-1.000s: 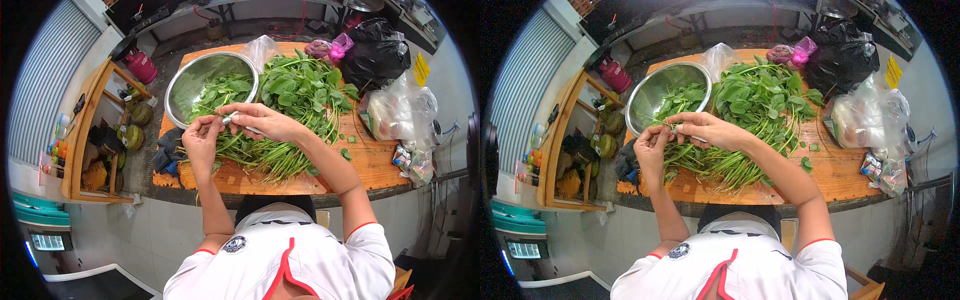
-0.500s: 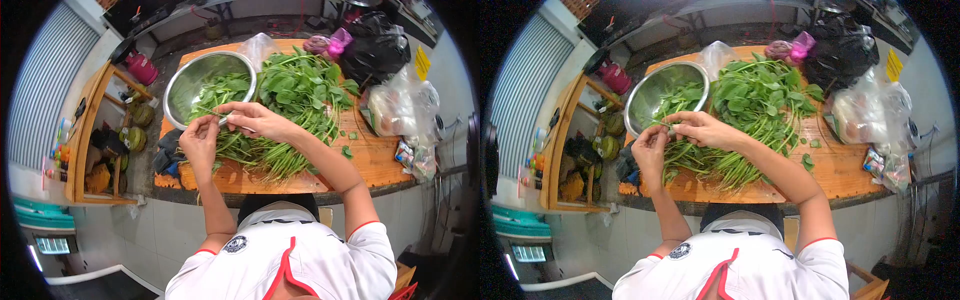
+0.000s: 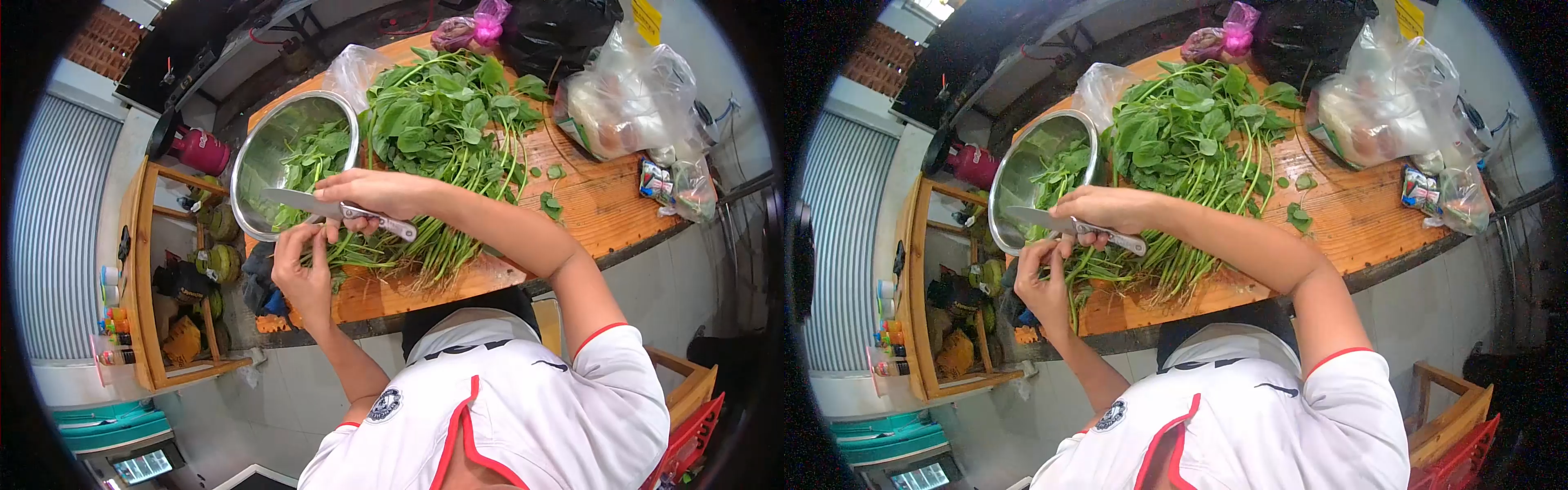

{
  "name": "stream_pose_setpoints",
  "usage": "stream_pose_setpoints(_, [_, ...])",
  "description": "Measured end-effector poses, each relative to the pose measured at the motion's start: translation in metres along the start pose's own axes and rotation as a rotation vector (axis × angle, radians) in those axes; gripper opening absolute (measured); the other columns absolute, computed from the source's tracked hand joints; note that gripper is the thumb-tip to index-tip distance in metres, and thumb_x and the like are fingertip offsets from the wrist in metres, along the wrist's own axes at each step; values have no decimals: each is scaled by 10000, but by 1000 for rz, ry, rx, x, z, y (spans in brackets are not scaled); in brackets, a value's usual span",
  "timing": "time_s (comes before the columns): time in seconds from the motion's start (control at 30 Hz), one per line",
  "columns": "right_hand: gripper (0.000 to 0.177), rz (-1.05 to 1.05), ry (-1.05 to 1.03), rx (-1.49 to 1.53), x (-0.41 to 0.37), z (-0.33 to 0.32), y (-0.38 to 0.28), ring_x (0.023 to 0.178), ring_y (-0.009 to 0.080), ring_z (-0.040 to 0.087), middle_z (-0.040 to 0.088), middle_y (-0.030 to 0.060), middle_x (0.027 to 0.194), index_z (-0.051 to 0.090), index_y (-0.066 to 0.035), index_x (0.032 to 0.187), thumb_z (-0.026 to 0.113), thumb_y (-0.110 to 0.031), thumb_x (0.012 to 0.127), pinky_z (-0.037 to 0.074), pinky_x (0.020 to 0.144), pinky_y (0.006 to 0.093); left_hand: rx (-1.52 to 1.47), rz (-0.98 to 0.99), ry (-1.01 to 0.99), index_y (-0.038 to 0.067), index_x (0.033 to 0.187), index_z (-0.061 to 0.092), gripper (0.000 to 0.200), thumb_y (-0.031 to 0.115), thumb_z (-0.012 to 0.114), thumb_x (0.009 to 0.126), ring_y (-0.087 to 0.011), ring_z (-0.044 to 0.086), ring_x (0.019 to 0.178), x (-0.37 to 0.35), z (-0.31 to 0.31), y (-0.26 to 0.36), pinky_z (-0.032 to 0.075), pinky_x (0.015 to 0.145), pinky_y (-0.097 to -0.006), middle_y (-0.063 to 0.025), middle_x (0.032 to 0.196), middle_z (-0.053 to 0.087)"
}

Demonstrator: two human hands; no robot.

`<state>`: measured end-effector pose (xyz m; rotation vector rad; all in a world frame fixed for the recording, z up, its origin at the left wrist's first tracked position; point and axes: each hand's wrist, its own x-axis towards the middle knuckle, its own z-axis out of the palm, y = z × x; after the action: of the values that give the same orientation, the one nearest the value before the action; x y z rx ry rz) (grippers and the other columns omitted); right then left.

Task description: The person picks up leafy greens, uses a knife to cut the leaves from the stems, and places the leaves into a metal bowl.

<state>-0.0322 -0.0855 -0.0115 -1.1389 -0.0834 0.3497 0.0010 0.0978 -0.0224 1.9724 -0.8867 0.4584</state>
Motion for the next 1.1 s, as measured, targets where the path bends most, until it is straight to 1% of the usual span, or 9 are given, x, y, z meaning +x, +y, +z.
stream_pose_setpoints(0.1, [364, -29, 61, -34, -5, -5, -14, 441, 32, 401, 617, 68, 730, 481, -9, 1134, 447, -338, 981, 307, 347, 189, 181, 216, 10, 44, 878, 677, 171, -6, 713, 719, -236, 589, 797, -6, 3, -8, 474, 729, -335, -64, 862, 638])
stream_pose_setpoints(0.27, [430, -432, 283, -84, -60, -28, -72, 416, 18, 382, 615, 49, 764, 501, -8, 1117, 473, -406, 957, 271, 326, 160, 170, 224, -93, 50, 938, 687, 207, -30, 688, 747, -240, 621, 777, -18, 13, -16, 493, 692, -329, -67, 891, 647])
stream_pose_setpoints(0.33, [402, -662, 248, -60, -90, -50, -88, 498, 40, 442, 583, 50, 719, 593, 2, 904, 584, -400, 906, 369, 439, 186, 111, 195, -146, 41, 940, 684, 200, -34, 683, 754, -247, 636, 785, -19, 20, -18, 502, 689, -330, -74, 907, 652])
stream_pose_setpoints(0.4, [427, -774, 348, 20, -118, -43, -110, 465, 10, 372, 520, -11, 700, 508, -2, 1159, 562, -356, 925, 329, 382, 151, 93, 186, -88, 36, 955, 683, 200, -38, 666, 770, -244, 654, 808, -17, 26, -11, 513, 698, -321, -79, 928, 657])
stream_pose_setpoints(0.47, [465, -930, 477, -5, -137, -51, -117, 397, 8, 343, 533, 11, 689, 470, -10, 1236, 486, -378, 953, 289, 300, 148, 85, 170, -44, 42, 968, 686, 213, -36, 665, 771, -230, 656, 798, -15, 33, -1, 515, 686, -306, -75, 918, 658])
stream_pose_setpoints(0.57, [465, -1065, 443, 81, -161, -56, -123, 415, 10, 352, 521, 7, 697, 452, -4, 1267, 474, -357, 965, 298, 324, 150, -16, 176, -215, 47, 937, 703, 161, 5, 692, 782, -186, 649, 735, -5, 51, 32, 502, 655, -283, -65, 898, 676])
stream_pose_setpoints(0.77, [469, -1130, 494, -34, -177, -55, -123, 430, 16, 345, 508, 4, 715, 438, -11, 1295, 475, -347, 969, 300, 342, 158, 105, 414, -446, 86, 814, 702, 104, 181, 723, 776, -197, 618, 610, 24, 108, 75, 466, 564, -310, -30, 741, 636])
stream_pose_setpoints(1.0, [500, -1146, 583, -187, -185, -62, -121, 448, 0, 370, 511, -9, 725, 436, -26, 1306, 499, -377, 955, 327, 376, 150, 121, 246, -706, 52, 854, 707, 150, 170, 735, 766, -142, 610, 618, 32, 124, 82, 475, 589, -293, -35, 726, 634])
stream_pose_setpoints(1.1, [509, -1131, 622, -186, -190, -58, -124, 453, -4, 378, 525, -10, 733, 448, -23, 1297, 514, -385, 946, 328, 380, 147, -223, -1, -867, 6, 918, 699, 171, 103, 717, 778, -129, 609, 651, 40, 127, 73, 485, 615, -272, -59, 795, 672])
